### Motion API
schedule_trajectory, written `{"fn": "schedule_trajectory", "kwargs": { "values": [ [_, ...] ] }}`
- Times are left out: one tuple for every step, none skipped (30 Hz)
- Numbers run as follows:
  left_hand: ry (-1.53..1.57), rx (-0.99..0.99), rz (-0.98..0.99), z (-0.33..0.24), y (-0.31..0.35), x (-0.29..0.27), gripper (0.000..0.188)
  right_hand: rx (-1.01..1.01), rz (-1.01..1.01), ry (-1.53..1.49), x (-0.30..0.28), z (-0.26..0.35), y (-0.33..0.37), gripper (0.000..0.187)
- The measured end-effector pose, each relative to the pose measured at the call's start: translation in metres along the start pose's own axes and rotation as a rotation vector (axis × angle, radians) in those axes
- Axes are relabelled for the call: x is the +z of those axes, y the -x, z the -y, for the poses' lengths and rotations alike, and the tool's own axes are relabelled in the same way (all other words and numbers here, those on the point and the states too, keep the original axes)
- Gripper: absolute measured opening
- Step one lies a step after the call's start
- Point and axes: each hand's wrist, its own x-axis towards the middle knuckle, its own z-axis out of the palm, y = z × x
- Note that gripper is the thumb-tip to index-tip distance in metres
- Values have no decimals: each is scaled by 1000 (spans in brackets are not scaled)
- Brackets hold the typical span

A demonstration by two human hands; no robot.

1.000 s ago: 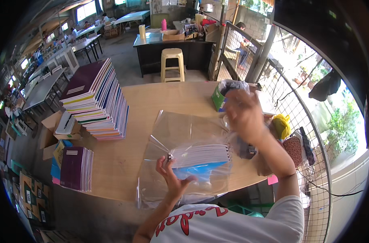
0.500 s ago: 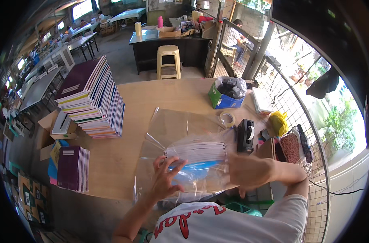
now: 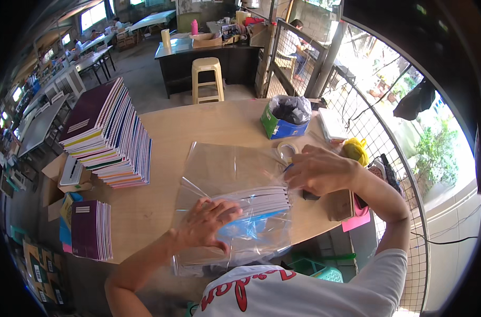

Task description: The person wraps a stack of notebooks in a plastic sheet and secures them with adhesive tape using a tape dispenser.

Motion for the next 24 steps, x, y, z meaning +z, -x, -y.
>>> {"fn": "schedule_trajectory", "kwargs": {
  "values": [
    [-43, 17, 24, 2, 0, 1, 101, -2, -2, 0, -9, 4, -8, 35],
    [-82, 38, 45, 2, -2, 3, 100, 104, -354, -217, -20, 10, -15, 29],
    [-81, 40, 43, 4, -3, 2, 100, 170, -524, -325, -20, 14, -25, 26],
    [-78, 37, 54, 6, -2, 4, 100, 217, -700, -440, -18, 17, -36, 24],
    [-76, 48, 60, 6, -5, 5, 101, 338, -386, -325, -7, 21, -47, 28],
    [-66, 67, 56, 5, -8, 7, 101, 411, -228, -271, -7, 24, -45, 30],
    [-67, 77, 57, 7, -9, 5, 100, 453, -73, -212, -5, 25, -48, 32],
    [-68, 81, 57, 8, -7, 4, 99, 377, -40, -220, -16, 28, -46, 34],
    [-69, 77, 60, 9, -4, 3, 99, 301, -8, -227, -30, 34, -41, 35],
    [-64, 79, 60, 9, -4, 4, 100, 230, 33, -220, -49, 39, -32, 37],
    [-58, 70, 62, 8, -3, 5, 100, 147, 75, -215, -66, 42, -24, 39],
    [-60, 37, 66, 10, 3, 4, 100, 41, 107, -221, -73, 40, -22, 41],
    [-45, 54, 65, 11, 3, 3, 99, -27, 149, -224, -78, 42, -13, 42],
    [-26, 91, 59, 13, -1, 3, 99, 45, 125, -40, -45, 45, 2, 31],
    [-16, 100, 64, 14, -5, 4, 99, 54, 130, -50, -28, 38, 6, 31],
    [0, 123, 58, 17, -8, 5, 100, 62, 117, 139, -14, 29, 7, 27],
    [4, 140, 48, 19, -9, 3, 101, 65, 97, 340, -4, 19, 6, 23],
    [3, 137, 49, 20, -8, 1, 101, -44, -20, 337, 4, 6, 5, 8],
    [-35, 150, 74, 21, -6, -1, 104, -53, -26, 335, 15, -1, -4, 8],
    [-71, 178, 94, 23, -6, -1, 107, -78, -54, 74, 25, -5, -13, 6],
    [-70, 182, 91, 26, -9, -1, 107, -101, -82, -187, 31, -6, -21, 8],
    [-90, 215, 119, 31, -7, 0, 111, -108, -83, -190, 38, -7, -33, 8],
    [-110, 254, 146, 33, -9, -1, 114, -146, -156, -337, 43, -5, -43, 15],
    [-109, 254, 148, 34, -10, -2, 114, -183, -229, -483, 45, -4, -50, 22]
  ]
}}
